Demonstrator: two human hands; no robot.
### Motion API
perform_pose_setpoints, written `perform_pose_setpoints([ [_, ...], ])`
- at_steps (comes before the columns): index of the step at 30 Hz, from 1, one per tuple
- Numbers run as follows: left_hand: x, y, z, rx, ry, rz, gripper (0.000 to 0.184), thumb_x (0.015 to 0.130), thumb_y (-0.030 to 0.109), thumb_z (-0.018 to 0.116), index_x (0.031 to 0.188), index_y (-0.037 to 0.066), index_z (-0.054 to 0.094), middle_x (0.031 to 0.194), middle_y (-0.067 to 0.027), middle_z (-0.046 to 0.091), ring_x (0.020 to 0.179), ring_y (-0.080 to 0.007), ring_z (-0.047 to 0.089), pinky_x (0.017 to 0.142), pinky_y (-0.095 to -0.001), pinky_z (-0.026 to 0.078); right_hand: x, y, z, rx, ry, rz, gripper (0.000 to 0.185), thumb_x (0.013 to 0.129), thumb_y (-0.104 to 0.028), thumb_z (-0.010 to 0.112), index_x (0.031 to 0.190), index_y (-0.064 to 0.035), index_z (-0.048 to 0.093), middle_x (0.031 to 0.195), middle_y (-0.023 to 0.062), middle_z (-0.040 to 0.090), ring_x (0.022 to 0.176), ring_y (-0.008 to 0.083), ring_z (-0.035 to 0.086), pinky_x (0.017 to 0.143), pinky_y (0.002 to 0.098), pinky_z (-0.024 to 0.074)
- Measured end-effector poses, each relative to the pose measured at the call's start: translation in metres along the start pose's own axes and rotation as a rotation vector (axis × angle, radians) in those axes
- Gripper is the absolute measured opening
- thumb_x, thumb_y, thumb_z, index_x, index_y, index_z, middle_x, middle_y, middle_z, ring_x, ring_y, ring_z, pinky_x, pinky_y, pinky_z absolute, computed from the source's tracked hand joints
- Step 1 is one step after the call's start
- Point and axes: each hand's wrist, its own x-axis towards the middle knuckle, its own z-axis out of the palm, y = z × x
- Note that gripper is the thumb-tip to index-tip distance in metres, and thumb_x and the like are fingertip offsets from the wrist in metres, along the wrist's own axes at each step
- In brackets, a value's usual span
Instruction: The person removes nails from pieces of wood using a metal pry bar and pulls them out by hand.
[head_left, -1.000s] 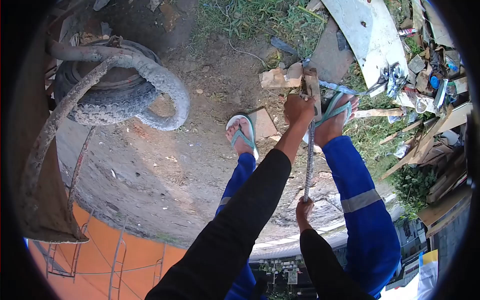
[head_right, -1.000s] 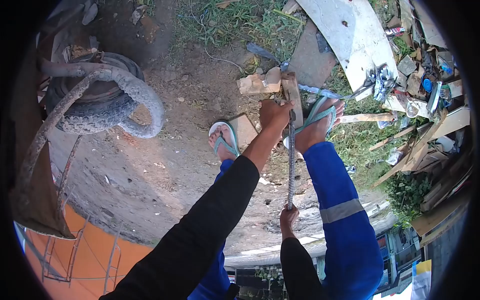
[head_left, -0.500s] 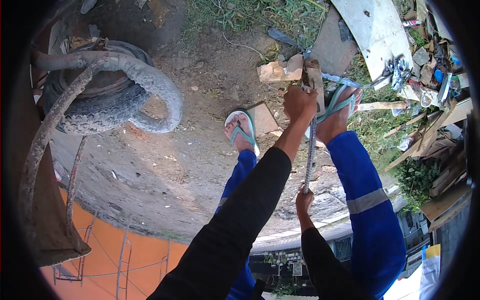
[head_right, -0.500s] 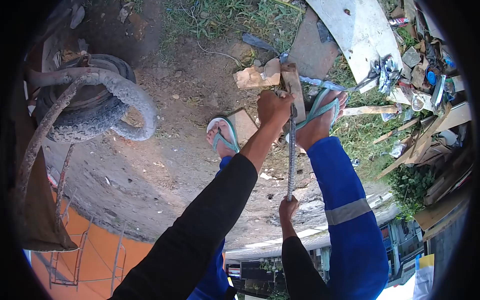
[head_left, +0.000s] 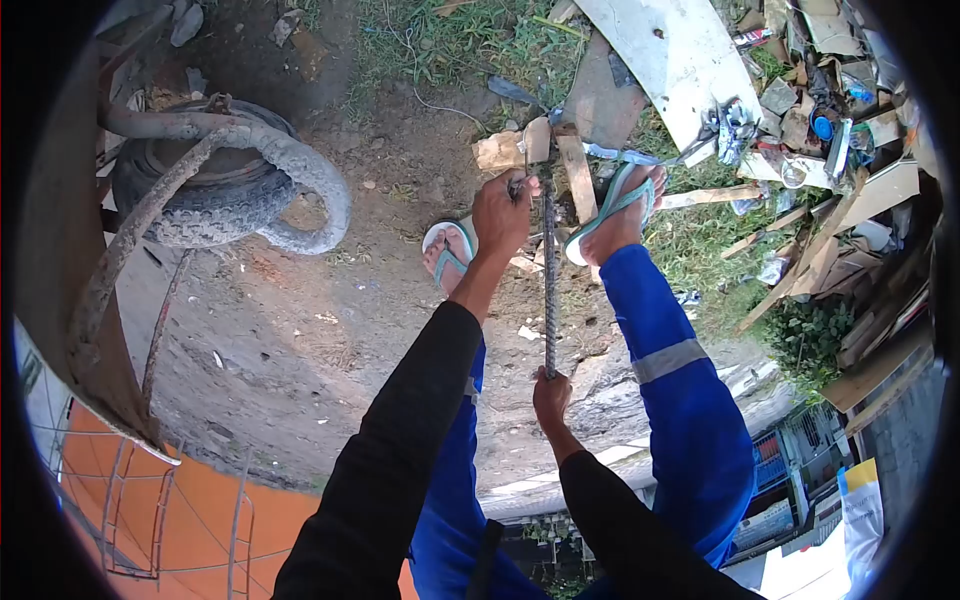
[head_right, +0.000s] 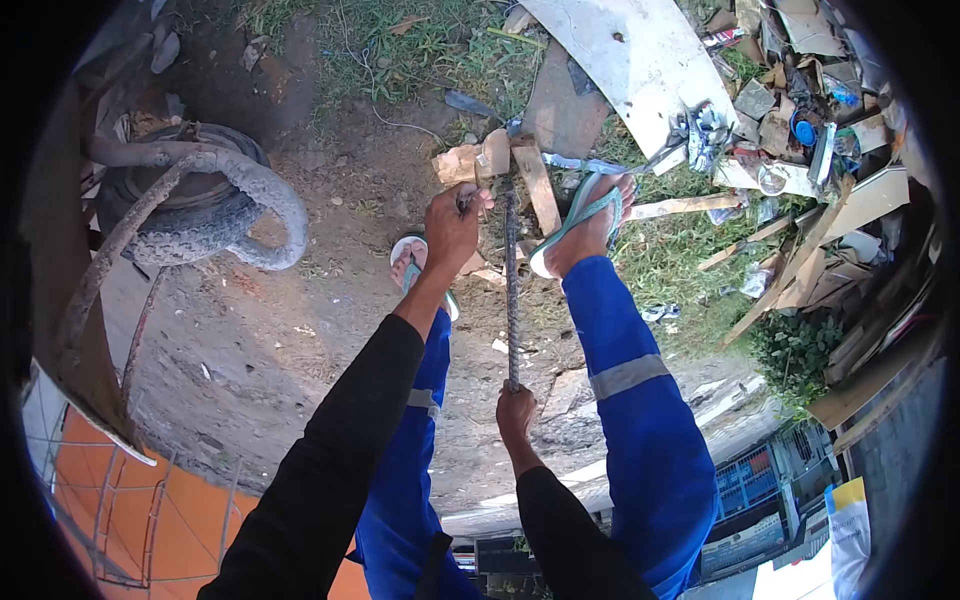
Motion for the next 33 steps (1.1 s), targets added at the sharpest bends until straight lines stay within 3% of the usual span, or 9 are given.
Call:
perform_pose_setpoints([
  [6,-0.065,0.055,-0.091,-0.654,-0.104,-0.580,0.026,0.102,0.018,0.055,0.119,0.004,0.070,0.065,0.0023,0.047,0.055,-0.0100,0.045,0.053,-0.0288,0.039,-0.105,-0.096,-0.038,0.423,0.027,-0.132,0.022,0.092,-0.014,0.071,0.109,-0.0011,0.064,0.073,0.0072,0.060,0.061,0.0177,0.058,0.058,0.0358,0.0453],
  [9,-0.107,0.085,-0.136,-0.930,-0.195,-0.598,0.029,0.102,0.016,0.052,0.127,0.005,0.062,0.069,0.0012,0.049,0.058,-0.0118,0.049,0.053,-0.0296,0.042,-0.139,-0.155,-0.091,0.667,-0.204,-0.156,0.024,0.094,-0.011,0.067,0.116,-0.0024,0.063,0.072,0.0048,0.058,0.062,0.0158,0.059,0.059,0.0326,0.0471],
  [12,-0.135,0.104,-0.164,-0.828,-0.163,-0.521,0.013,0.099,0.010,0.050,0.109,0.007,0.057,0.074,-0.0001,0.052,0.062,-0.0144,0.053,0.057,-0.0321,0.048,-0.127,-0.178,-0.125,0.885,-0.495,-0.382,0.027,0.099,-0.011,0.057,0.126,-0.0072,0.061,0.075,0.0059,0.062,0.066,0.0153,0.061,0.061,0.0312,0.0511],
  [19,-0.156,0.063,-0.177,-0.734,-0.045,-0.535,0.008,0.094,0.015,0.058,0.090,0.013,0.051,0.070,0.0021,0.049,0.055,-0.0102,0.045,0.052,-0.0280,0.039,-0.075,-0.217,-0.211,1.212,-0.391,-0.497,0.032,0.094,-0.008,0.048,0.122,-0.0075,0.065,0.084,0.0079,0.070,0.075,0.0165,0.065,0.064,0.0291,0.0525],
  [21,-0.156,0.058,-0.169,-0.432,-0.015,-0.590,0.013,0.092,0.019,0.065,0.085,0.011,0.056,0.066,0.0032,0.051,0.051,-0.0124,0.045,0.050,-0.0302,0.039,-0.035,-0.223,-0.226,0.375,-0.113,-0.769,0.025,0.100,-0.028,0.060,0.113,-0.0079,0.069,0.102,0.0118,0.075,0.086,0.0194,0.065,0.071,0.0321,0.0520],
  [23,-0.151,0.055,-0.147,-0.163,0.015,-0.479,0.014,0.090,0.021,0.067,0.086,0.010,0.060,0.064,0.0012,0.053,0.050,-0.0137,0.047,0.050,-0.0318,0.040,0.005,-0.244,-0.233,0.127,0.136,-0.912,0.033,0.097,-0.037,0.067,0.100,-0.0047,0.073,0.099,0.0113,0.074,0.090,0.0224,0.063,0.082,0.0394,0.0509],
  [28,-0.141,0.048,-0.057,0.556,-0.042,-0.106,0.016,0.087,0.018,0.070,0.098,0.007,0.070,0.070,-0.0103,0.065,0.059,-0.0224,0.064,0.057,-0.0400,0.051,0.035,-0.256,-0.304,0.712,-0.054,-0.781,0.062,0.098,-0.057,0.061,0.079,0.0011,0.069,0.070,0.0148,0.062,0.070,0.0284,0.057,0.080,0.0416,0.0474],
  [30,-0.143,0.059,-0.016,0.898,-0.074,0.075,0.030,0.082,0.017,0.072,0.111,0.008,0.069,0.099,-0.0169,0.073,0.086,-0.0348,0.073,0.072,-0.0463,0.057,0.024,-0.228,-0.360,1.004,-0.094,-0.762,0.062,0.102,-0.053,0.055,0.066,-0.0018,0.057,0.067,0.0134,0.059,0.070,0.0274,0.056,0.081,0.0421,0.0489],
  [33,-0.115,0.043,0.036,1.158,-0.432,0.332,0.038,0.081,0.011,0.070,0.119,0.011,0.067,0.128,-0.0186,0.065,0.083,-0.0344,0.073,0.071,-0.0464,0.060,0.035,-0.176,-0.438,1.346,-0.065,-0.746,0.058,0.108,-0.040,0.045,0.058,-0.0132,0.033,0.058,0.0063,0.042,0.065,0.0244,0.050,0.081,0.0429,0.0512],
])
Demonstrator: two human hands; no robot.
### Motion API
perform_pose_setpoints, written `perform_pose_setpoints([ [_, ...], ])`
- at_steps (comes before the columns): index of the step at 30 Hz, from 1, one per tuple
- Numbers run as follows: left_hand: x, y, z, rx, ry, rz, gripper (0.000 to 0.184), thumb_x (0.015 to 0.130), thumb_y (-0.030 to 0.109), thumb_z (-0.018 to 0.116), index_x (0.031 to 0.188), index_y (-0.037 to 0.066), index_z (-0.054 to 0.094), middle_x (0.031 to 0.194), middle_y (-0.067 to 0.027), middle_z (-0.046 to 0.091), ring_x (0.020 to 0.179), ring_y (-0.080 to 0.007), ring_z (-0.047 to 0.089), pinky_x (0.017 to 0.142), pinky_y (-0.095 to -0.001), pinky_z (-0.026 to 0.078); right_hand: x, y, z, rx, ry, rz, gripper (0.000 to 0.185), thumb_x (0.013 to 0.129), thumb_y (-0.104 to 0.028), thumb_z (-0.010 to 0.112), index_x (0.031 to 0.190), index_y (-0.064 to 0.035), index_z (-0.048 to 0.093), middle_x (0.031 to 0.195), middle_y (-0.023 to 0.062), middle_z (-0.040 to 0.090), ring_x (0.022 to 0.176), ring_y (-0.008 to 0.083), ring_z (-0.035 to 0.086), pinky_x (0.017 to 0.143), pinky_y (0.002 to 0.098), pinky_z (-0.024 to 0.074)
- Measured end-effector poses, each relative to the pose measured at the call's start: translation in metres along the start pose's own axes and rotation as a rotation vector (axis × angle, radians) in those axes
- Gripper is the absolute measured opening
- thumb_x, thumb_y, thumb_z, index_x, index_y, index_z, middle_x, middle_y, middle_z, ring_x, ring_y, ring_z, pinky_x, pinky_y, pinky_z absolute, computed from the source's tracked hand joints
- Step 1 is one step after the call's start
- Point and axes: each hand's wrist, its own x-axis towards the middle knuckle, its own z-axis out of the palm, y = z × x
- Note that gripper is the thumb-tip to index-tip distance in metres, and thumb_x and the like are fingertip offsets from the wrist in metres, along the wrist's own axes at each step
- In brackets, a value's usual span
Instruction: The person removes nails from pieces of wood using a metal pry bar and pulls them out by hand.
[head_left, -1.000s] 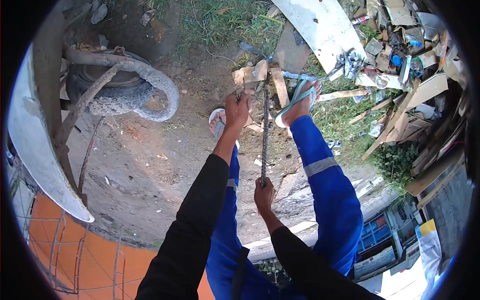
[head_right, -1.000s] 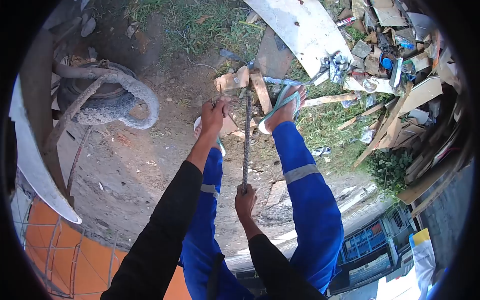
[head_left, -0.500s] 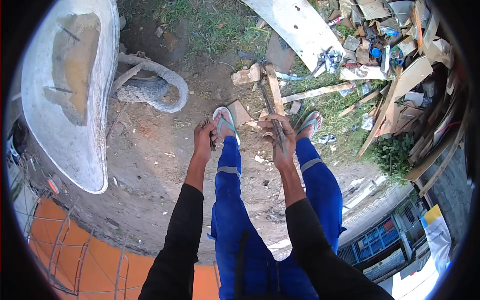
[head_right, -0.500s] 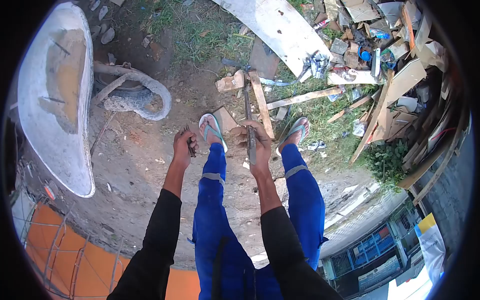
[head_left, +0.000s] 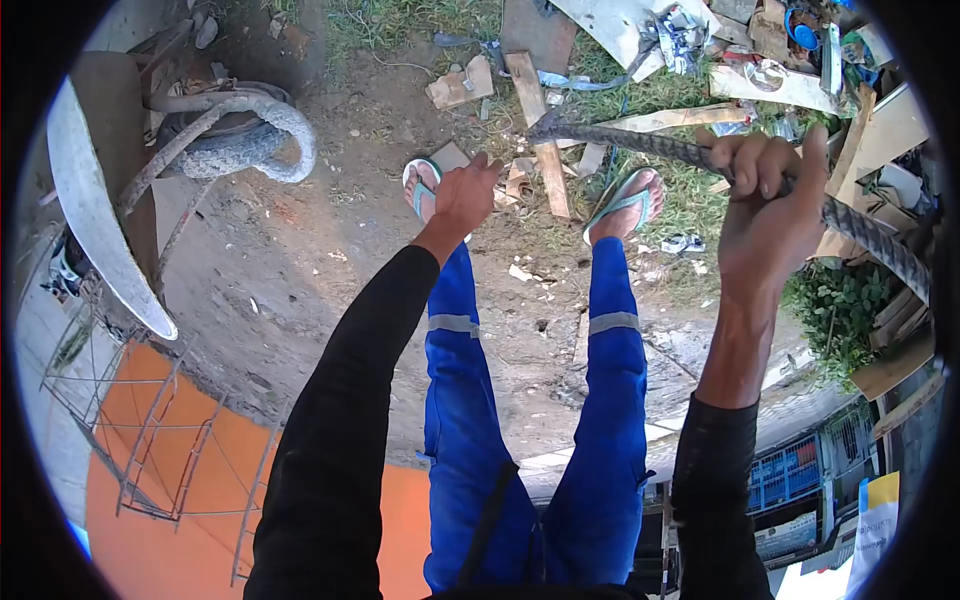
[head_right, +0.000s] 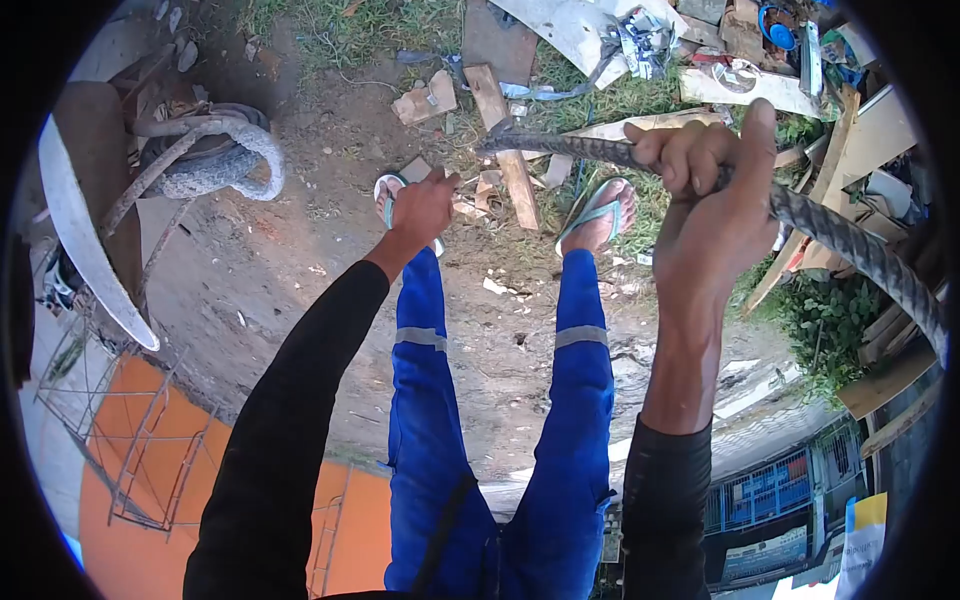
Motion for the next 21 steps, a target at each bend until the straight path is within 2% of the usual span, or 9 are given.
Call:
perform_pose_setpoints([
  [4,0.063,0.039,0.028,0.131,-0.066,0.344,0.046,0.083,0.010,0.068,0.128,0.012,0.061,0.146,-0.0169,0.052,0.086,-0.0328,0.074,0.072,-0.0434,0.061,0.042,-0.047,-0.108,-0.058,0.157,0.071,0.056,0.108,-0.037,0.047,0.060,-0.0151,0.028,0.056,0.0009,0.026,0.054,0.0201,0.036,0.069,0.0418,0.0494],
  [7,0.099,0.047,0.058,0.288,-0.102,0.707,0.040,0.090,0.010,0.058,0.131,0.012,0.060,0.143,-0.0132,0.053,0.089,-0.0282,0.074,0.074,-0.0398,0.063,0.072,-0.048,-0.176,-0.281,0.233,0.219,0.054,0.105,-0.037,0.057,0.062,-0.0189,0.031,0.058,-0.0064,0.026,0.050,0.0084,0.029,0.054,0.0260,0.0354],
  [8,0.113,0.049,0.068,0.284,-0.103,0.704,0.040,0.090,0.010,0.058,0.131,0.012,0.060,0.143,-0.0132,0.053,0.089,-0.0282,0.074,0.074,-0.0398,0.063,0.075,-0.042,-0.197,-0.284,0.230,0.221,0.054,0.105,-0.037,0.057,0.062,-0.0189,0.031,0.058,-0.0064,0.026,0.050,0.0084,0.029,0.054,0.0260,0.0354],
  [12,0.136,0.058,0.065,0.414,-0.197,0.467,0.026,0.092,0.012,0.055,0.116,0.010,0.066,0.131,-0.0126,0.061,0.093,-0.0248,0.074,0.077,-0.0379,0.061,0.049,-0.013,-0.222,-0.562,0.103,0.805,0.041,0.105,-0.045,0.056,0.077,-0.0150,0.050,0.061,-0.0074,0.033,0.050,0.0034,0.033,0.047,0.0239,0.0298],
  [15,0.136,0.053,0.063,0.432,-0.057,0.574,0.019,0.092,0.021,0.061,0.107,0.012,0.068,0.102,-0.0086,0.070,0.093,-0.0249,0.073,0.076,-0.0383,0.058,-0.012,0.030,-0.271,-0.471,0.039,0.872,0.035,0.107,-0.040,0.053,0.111,-0.0064,0.059,0.066,-0.0063,0.039,0.050,0.0044,0.039,0.044,0.0237,0.0323],
  [16,0.134,0.049,0.053,0.438,-0.050,0.575,0.019,0.092,0.021,0.061,0.107,0.012,0.068,0.102,-0.0086,0.070,0.093,-0.0249,0.073,0.076,-0.0383,0.058,-0.034,0.034,-0.278,-0.473,-0.002,0.917,0.036,0.107,-0.038,0.052,0.121,-0.0048,0.059,0.067,-0.0059,0.041,0.051,0.0050,0.040,0.044,0.0236,0.0340],
  [18,0.121,0.040,0.020,0.305,-0.168,0.546,0.030,0.089,0.035,0.068,0.104,0.010,0.069,0.096,-0.0095,0.071,0.092,-0.0282,0.072,0.078,-0.0427,0.057,-0.072,0.034,-0.278,-0.474,-0.044,1.068,0.034,0.108,-0.030,0.051,0.130,-0.0055,0.056,0.068,-0.0046,0.045,0.052,0.0059,0.045,0.045,0.0241,0.0386],
  [19,0.113,0.039,-0.001,0.223,-0.327,0.435,0.050,0.085,0.053,0.072,0.101,0.006,0.069,0.097,-0.0147,0.072,0.094,-0.0359,0.070,0.082,-0.0485,0.054,-0.094,0.037,-0.280,-0.504,-0.050,1.090,0.035,0.108,-0.028,0.050,0.135,-0.0073,0.054,0.068,-0.0039,0.048,0.052,0.0061,0.046,0.045,0.0243,0.0396],
  [21,0.090,0.017,-0.008,0.091,-0.380,0.292,0.057,0.086,0.057,0.070,0.102,0.002,0.069,0.096,-0.0179,0.071,0.095,-0.0369,0.069,0.082,-0.0485,0.054,-0.131,0.033,-0.268,-0.595,-0.073,1.097,0.040,0.108,-0.025,0.050,0.145,-0.0108,0.049,0.069,-0.0026,0.051,0.053,0.0067,0.049,0.046,0.0246,0.0413],
])
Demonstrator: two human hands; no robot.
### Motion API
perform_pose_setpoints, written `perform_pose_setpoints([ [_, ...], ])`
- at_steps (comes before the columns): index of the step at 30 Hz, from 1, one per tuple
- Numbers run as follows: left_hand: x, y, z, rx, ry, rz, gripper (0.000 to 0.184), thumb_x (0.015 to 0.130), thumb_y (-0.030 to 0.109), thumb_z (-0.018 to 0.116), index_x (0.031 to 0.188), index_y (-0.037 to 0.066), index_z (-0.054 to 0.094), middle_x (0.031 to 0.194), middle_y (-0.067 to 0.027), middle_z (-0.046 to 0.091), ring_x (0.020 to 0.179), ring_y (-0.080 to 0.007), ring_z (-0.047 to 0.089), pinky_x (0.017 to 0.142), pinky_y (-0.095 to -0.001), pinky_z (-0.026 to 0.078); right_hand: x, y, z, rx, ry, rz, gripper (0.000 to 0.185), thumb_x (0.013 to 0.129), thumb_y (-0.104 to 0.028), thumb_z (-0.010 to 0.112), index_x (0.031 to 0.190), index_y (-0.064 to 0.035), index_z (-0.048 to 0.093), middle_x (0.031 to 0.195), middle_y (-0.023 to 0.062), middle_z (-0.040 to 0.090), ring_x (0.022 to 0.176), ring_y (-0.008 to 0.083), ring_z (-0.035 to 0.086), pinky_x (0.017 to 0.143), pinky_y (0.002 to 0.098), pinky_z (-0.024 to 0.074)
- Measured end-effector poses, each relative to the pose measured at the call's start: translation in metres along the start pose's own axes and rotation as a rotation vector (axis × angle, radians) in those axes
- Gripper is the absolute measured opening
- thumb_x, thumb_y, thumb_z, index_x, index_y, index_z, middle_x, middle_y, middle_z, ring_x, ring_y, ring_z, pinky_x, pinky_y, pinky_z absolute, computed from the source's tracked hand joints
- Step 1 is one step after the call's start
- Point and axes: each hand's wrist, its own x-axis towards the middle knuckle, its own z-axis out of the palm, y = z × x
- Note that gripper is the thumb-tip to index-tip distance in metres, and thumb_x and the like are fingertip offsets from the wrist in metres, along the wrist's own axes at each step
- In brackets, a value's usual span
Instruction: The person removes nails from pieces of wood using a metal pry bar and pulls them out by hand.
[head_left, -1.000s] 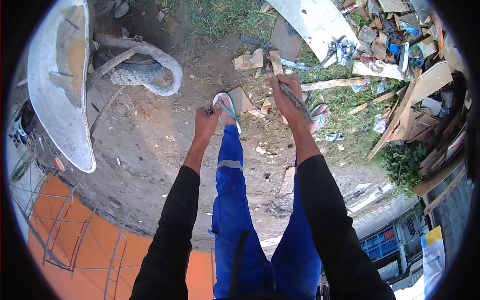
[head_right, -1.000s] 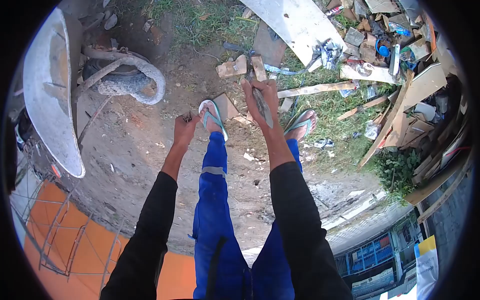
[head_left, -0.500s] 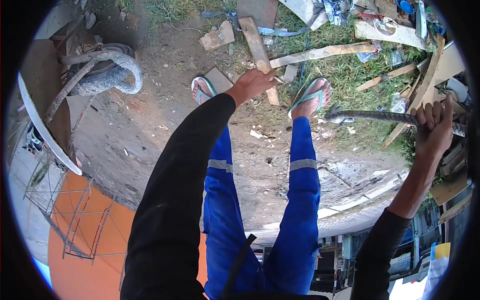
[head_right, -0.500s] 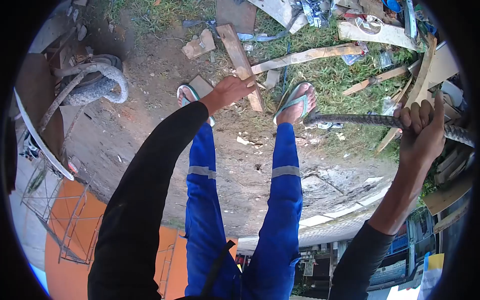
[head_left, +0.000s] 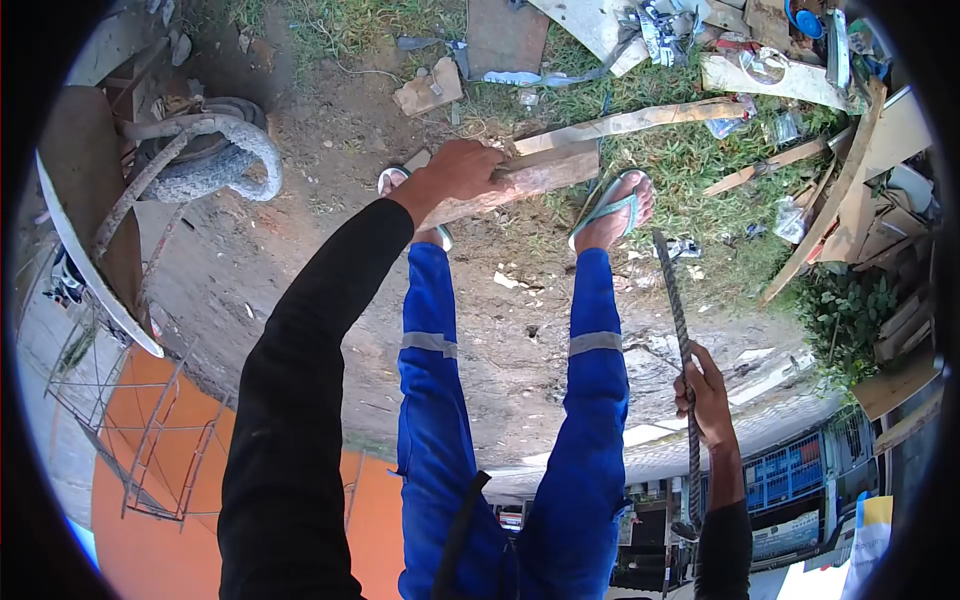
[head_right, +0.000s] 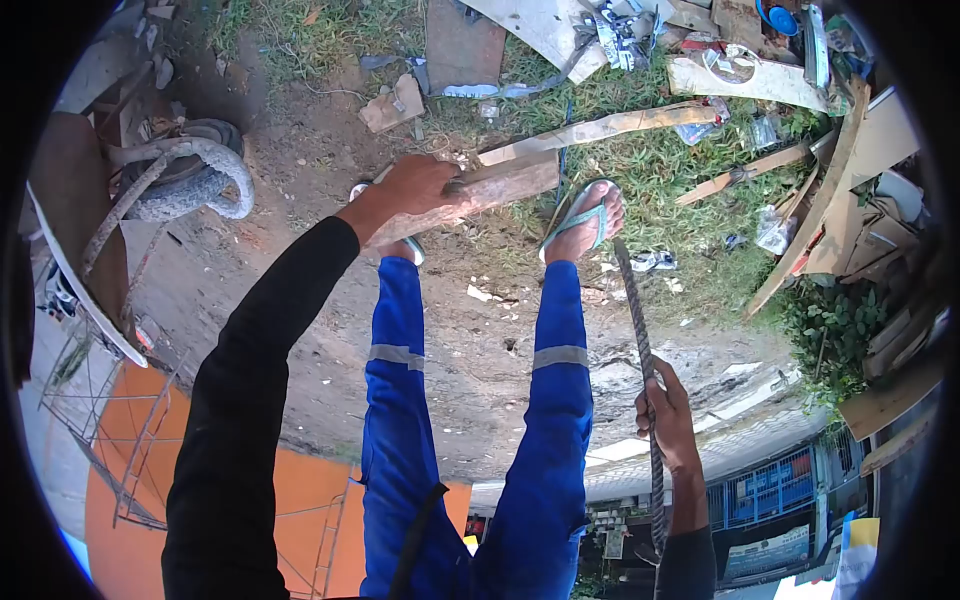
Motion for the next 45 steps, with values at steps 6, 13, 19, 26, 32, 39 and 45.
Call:
perform_pose_setpoints([
  [6,-0.070,-0.019,0.058,-0.977,0.137,-0.553,0.080,0.084,0.064,0.070,0.109,-0.012,0.066,0.095,-0.0222,0.070,0.096,-0.0326,0.070,0.081,-0.0436,0.053,-0.024,-0.009,0.079,-0.167,0.015,-0.281,0.050,0.109,-0.026,0.048,0.157,-0.0168,0.038,0.066,-0.0042,0.046,0.055,0.0042,0.047,0.047,0.0240,0.0429],
  [13,-0.092,-0.004,0.127,-1.159,0.083,-0.695,0.090,0.058,0.068,0.086,0.100,-0.011,0.074,0.096,-0.0236,0.075,0.090,-0.0322,0.074,0.078,-0.0417,0.056,-0.008,-0.069,0.169,-0.263,0.054,-0.424,0.050,0.110,-0.020,0.044,0.160,-0.0246,0.035,0.067,-0.0057,0.040,0.055,0.0033,0.038,0.045,0.0220,0.0332],
  [19,-0.080,0.007,0.178,-1.148,0.079,-0.774,0.094,0.053,0.065,0.089,0.112,-0.005,0.072,0.107,-0.0248,0.074,0.097,-0.0352,0.074,0.083,-0.0428,0.058,0.013,-0.083,0.227,-0.216,0.025,-0.370,0.050,0.111,-0.024,0.044,0.159,-0.0194,0.033,0.065,-0.0075,0.036,0.052,0.0019,0.030,0.042,0.0218,0.0275],
  [26,-0.073,0.012,0.192,-0.997,0.413,-0.784,0.095,0.065,0.058,0.088,0.137,0.003,0.057,0.115,-0.0246,0.071,0.107,-0.0366,0.070,0.092,-0.0454,0.055,0.004,-0.077,0.267,-0.292,0.080,-0.396,0.051,0.110,-0.024,0.044,0.159,-0.0184,0.033,0.064,-0.0064,0.038,0.052,0.0019,0.032,0.042,0.0222,0.0291],
  [32,-0.057,-0.010,0.174,-0.863,0.585,-0.863,0.067,0.076,0.040,0.086,0.127,0.005,0.060,0.106,-0.0199,0.071,0.103,-0.0381,0.070,0.087,-0.0467,0.058,0.012,-0.064,0.276,-0.251,0.134,-0.401,0.050,0.110,-0.023,0.043,0.159,-0.0171,0.033,0.065,-0.0055,0.040,0.053,0.0021,0.033,0.043,0.0228,0.0291],
  [39,-0.098,0.058,0.104,-1.468,0.764,-0.746,0.044,0.084,0.044,0.079,0.086,0.001,0.069,0.073,-0.0106,0.068,0.068,-0.0260,0.066,0.066,-0.0423,0.053,0.009,-0.068,0.244,-0.406,0.163,-0.600,0.050,0.111,-0.023,0.043,0.159,-0.0116,0.033,0.068,-0.0059,0.039,0.054,0.0029,0.031,0.043,0.0232,0.0279],
  [45,-0.230,0.197,0.020,-2.290,0.591,-0.615,0.048,0.102,0.047,0.060,0.070,0.011,0.057,0.052,0.0092,0.033,0.042,-0.0028,0.025,0.040,-0.0249,0.018,0.014,-0.124,0.196,-0.497,0.056,-0.476,0.037,0.108,-0.033,0.050,0.102,0.0016,0.063,0.060,-0.0013,0.047,0.053,0.0056,0.042,0.048,0.0269,0.0313],
])
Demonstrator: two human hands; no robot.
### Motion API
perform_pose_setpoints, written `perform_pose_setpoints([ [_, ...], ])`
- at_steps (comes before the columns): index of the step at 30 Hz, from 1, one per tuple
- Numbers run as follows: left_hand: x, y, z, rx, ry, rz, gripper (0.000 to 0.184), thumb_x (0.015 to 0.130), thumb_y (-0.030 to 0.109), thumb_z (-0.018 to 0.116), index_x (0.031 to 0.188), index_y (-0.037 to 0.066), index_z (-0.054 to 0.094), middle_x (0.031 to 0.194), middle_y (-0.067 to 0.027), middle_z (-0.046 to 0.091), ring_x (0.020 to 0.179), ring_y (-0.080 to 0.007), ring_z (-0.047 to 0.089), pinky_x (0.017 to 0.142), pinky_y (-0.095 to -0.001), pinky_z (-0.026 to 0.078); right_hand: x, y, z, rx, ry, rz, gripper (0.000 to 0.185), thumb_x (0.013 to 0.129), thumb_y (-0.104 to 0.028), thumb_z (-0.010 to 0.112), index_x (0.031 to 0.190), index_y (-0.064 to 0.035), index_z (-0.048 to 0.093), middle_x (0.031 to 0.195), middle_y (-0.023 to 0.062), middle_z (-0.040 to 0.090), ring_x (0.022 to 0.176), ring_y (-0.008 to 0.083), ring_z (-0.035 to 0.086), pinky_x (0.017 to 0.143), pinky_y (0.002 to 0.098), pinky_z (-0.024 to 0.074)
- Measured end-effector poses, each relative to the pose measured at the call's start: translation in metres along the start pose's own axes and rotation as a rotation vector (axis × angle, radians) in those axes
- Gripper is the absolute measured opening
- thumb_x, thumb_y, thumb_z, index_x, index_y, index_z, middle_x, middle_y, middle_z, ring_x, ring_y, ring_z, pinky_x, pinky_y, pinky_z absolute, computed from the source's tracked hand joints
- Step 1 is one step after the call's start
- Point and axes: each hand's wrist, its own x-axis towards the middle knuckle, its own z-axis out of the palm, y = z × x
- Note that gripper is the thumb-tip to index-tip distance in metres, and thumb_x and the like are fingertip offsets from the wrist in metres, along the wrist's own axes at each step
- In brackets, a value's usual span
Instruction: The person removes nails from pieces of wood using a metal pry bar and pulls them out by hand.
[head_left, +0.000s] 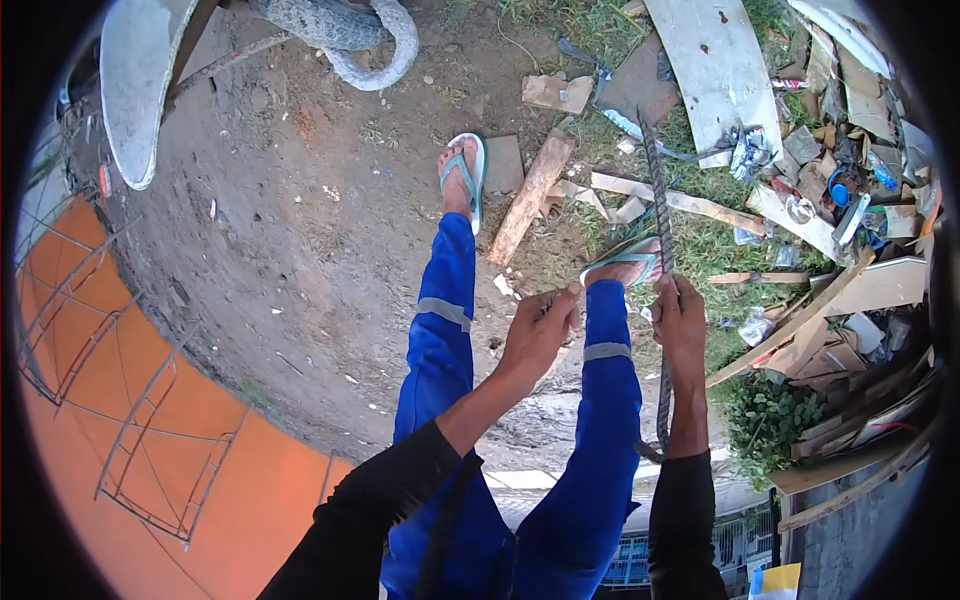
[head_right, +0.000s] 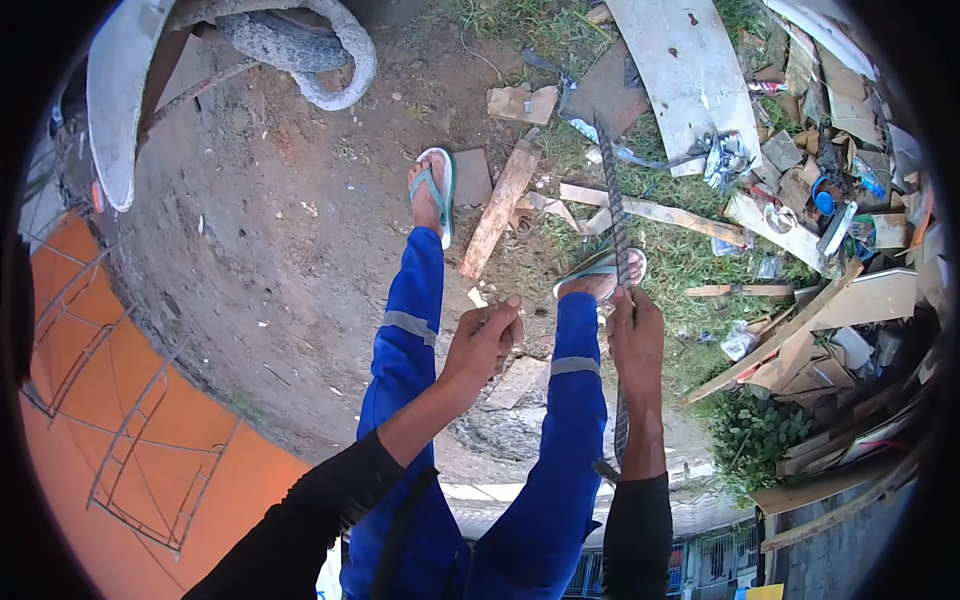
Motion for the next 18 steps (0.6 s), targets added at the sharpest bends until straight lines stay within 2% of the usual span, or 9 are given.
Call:
perform_pose_setpoints([
  [2,-0.058,0.015,0.018,0.040,-0.069,0.080,0.045,0.103,0.041,0.060,0.072,0.009,0.058,0.054,0.0091,0.035,0.045,-0.0023,0.028,0.042,-0.0243,0.020,0.018,0.015,-0.015,-0.243,0.035,-0.194,0.036,0.106,-0.033,0.052,0.101,0.0020,0.061,0.060,0.0016,0.048,0.052,0.0098,0.044,0.048,0.0317,0.0343],
  [4,-0.095,0.020,0.035,0.050,-0.096,0.178,0.042,0.103,0.037,0.061,0.072,0.009,0.058,0.055,0.0091,0.036,0.046,-0.0017,0.029,0.043,-0.0239,0.021,0.009,0.007,-0.012,-0.193,0.013,-0.183,0.037,0.106,-0.033,0.053,0.098,0.0026,0.059,0.060,0.0037,0.047,0.054,0.0133,0.044,0.051,0.0355,0.0364],
  [6,-0.102,0.018,0.047,0.068,-0.131,0.266,0.039,0.103,0.033,0.063,0.073,0.008,0.057,0.056,0.0090,0.038,0.048,-0.0010,0.030,0.045,-0.0234,0.022,0.017,0.022,-0.002,-0.089,0.076,-0.277,0.035,0.107,-0.038,0.051,0.093,-0.0054,0.053,0.061,-0.0057,0.040,0.050,0.0043,0.035,0.043,0.0254,0.0259],
  [8,-0.087,0.009,0.055,0.066,-0.044,0.498,0.034,0.102,0.025,0.065,0.074,0.008,0.057,0.060,0.0082,0.044,0.051,0.0000,0.033,0.047,-0.0229,0.023,0.014,0.020,0.020,0.049,0.030,-0.177,0.050,0.107,-0.051,0.047,0.092,-0.0042,0.055,0.059,-0.0044,0.040,0.051,0.0056,0.036,0.045,0.0266,0.0281],
  [9,-0.069,-0.002,0.055,-0.006,0.022,0.527,0.031,0.101,0.022,0.066,0.075,0.008,0.056,0.063,0.0070,0.049,0.051,0.0005,0.034,0.046,-0.0226,0.023,0.018,0.026,0.037,0.110,0.042,-0.200,0.053,0.107,-0.052,0.046,0.088,-0.0037,0.056,0.060,-0.0029,0.042,0.051,0.0078,0.038,0.047,0.0284,0.0304],
  [10,-0.054,-0.007,0.053,-0.092,0.097,0.431,0.030,0.101,0.022,0.066,0.076,0.008,0.056,0.063,0.0074,0.047,0.051,0.0010,0.035,0.045,-0.0219,0.024,0.026,0.039,0.056,0.169,0.059,-0.223,0.057,0.106,-0.054,0.045,0.084,-0.0032,0.057,0.060,-0.0014,0.045,0.052,0.0100,0.040,0.049,0.0303,0.0327],
  [14,0.004,-0.049,0.026,-0.204,0.266,0.453,0.030,0.102,0.023,0.064,0.077,0.011,0.055,0.061,0.0090,0.043,0.051,0.0014,0.035,0.044,-0.0209,0.026,0.049,0.091,0.120,-0.021,0.194,-0.153,0.062,0.107,-0.053,0.043,0.076,-0.0017,0.057,0.061,0.0016,0.049,0.055,0.0138,0.042,0.052,0.0341,0.0343],
  [16,0.033,-0.049,0.010,-0.195,0.328,0.521,0.030,0.102,0.023,0.064,0.076,0.012,0.053,0.061,0.0094,0.041,0.051,0.0014,0.035,0.044,-0.0208,0.027,0.054,0.087,0.148,0.039,0.406,-0.274,0.064,0.110,-0.044,0.038,0.074,0.0072,0.053,0.058,0.0149,0.048,0.056,0.0271,0.043,0.057,0.0460,0.0364],
  [18,0.033,-0.057,-0.001,-0.242,0.381,0.477,0.032,0.102,0.023,0.064,0.075,0.013,0.050,0.061,0.0094,0.042,0.050,0.0015,0.034,0.043,-0.0205,0.027,0.047,0.097,0.148,-0.053,0.295,-0.234,0.062,0.110,-0.041,0.037,0.074,0.0068,0.053,0.058,0.0149,0.047,0.055,0.0264,0.041,0.056,0.0474,0.0336],
])
